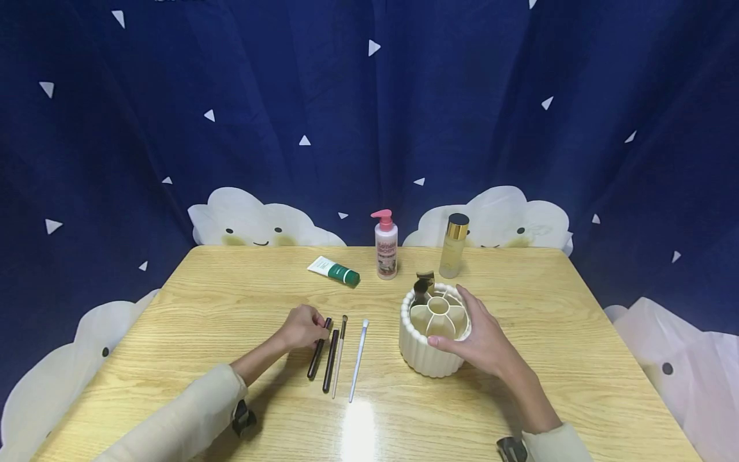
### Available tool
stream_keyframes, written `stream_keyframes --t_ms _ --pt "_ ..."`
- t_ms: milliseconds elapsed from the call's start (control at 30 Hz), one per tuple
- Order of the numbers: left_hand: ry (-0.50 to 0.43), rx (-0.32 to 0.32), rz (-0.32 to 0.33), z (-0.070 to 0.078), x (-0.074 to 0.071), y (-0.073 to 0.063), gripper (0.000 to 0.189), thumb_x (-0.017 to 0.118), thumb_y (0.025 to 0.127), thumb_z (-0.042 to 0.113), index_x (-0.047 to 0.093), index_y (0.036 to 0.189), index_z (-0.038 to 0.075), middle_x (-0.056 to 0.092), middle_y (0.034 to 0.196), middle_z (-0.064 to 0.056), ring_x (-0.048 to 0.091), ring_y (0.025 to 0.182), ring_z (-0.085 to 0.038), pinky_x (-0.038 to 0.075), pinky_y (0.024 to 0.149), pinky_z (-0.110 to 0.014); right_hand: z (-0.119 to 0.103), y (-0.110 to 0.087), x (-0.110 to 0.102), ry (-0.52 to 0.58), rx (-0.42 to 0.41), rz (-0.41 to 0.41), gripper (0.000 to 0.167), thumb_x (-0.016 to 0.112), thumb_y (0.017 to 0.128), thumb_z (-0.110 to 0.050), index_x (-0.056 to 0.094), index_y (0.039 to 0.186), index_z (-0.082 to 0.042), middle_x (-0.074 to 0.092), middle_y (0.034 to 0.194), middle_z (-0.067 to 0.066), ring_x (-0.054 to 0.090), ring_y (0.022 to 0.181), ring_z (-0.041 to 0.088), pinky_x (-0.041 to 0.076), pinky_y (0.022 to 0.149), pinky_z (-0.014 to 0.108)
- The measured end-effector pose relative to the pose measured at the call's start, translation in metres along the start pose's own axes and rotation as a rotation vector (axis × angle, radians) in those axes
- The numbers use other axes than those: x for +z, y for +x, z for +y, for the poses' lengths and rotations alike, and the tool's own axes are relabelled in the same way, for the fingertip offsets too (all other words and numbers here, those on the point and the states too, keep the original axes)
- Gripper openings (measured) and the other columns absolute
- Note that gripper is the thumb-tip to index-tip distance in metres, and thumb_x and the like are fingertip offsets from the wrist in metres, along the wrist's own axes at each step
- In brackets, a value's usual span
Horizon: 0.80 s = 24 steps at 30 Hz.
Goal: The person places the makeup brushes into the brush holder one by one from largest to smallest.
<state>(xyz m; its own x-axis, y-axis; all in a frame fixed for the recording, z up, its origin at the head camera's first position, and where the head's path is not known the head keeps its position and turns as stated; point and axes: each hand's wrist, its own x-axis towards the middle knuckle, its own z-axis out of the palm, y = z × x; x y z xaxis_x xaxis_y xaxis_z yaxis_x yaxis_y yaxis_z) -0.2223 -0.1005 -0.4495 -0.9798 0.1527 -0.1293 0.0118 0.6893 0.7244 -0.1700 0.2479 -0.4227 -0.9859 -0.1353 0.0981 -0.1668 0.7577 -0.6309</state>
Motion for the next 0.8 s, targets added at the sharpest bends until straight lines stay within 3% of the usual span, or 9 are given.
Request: stream_keyframes --t_ms 133,433,800 --pt "-0.034 0.019 0.011 0.011 -0.005 0.002 0.008 0.07 0.07 0.004 0.063 0.068 0.001 0.061 0.061 -0.005 0.056 0.042 -0.012 0.05 0.043 -0.022 0.0 0.0 -0.001 -0.001 0.003 -0.001 0.108 0.075 0.073 -0.05 0.012 0.152 -0.012 0.029 0.15 0.028 0.034 0.13 0.053 0.032 0.094 0.073" --pt "-0.126 0.098 0.029 0.047 -0.016 0.006 0.014 0.064 0.072 0.001 0.064 0.086 -0.002 0.06 0.07 -0.002 0.052 0.051 -0.007 0.046 0.047 -0.018 0.001 0.0 -0.001 0.0 0.016 -0.008 0.108 0.075 0.073 -0.051 0.01 0.153 -0.014 0.027 0.151 0.027 0.033 0.13 0.053 0.031 0.094 0.074" --pt "-0.292 0.224 -0.026 0.086 -0.004 0.004 0.016 0.061 0.081 0.002 0.061 0.096 -0.005 0.06 0.079 -0.008 0.054 0.064 -0.008 0.058 0.061 -0.032 0.0 -0.001 0.0 -0.038 0.001 0.001 0.107 0.073 0.074 -0.051 0.011 0.152 -0.011 0.027 0.151 0.028 0.032 0.131 0.054 0.03 0.094 0.075"
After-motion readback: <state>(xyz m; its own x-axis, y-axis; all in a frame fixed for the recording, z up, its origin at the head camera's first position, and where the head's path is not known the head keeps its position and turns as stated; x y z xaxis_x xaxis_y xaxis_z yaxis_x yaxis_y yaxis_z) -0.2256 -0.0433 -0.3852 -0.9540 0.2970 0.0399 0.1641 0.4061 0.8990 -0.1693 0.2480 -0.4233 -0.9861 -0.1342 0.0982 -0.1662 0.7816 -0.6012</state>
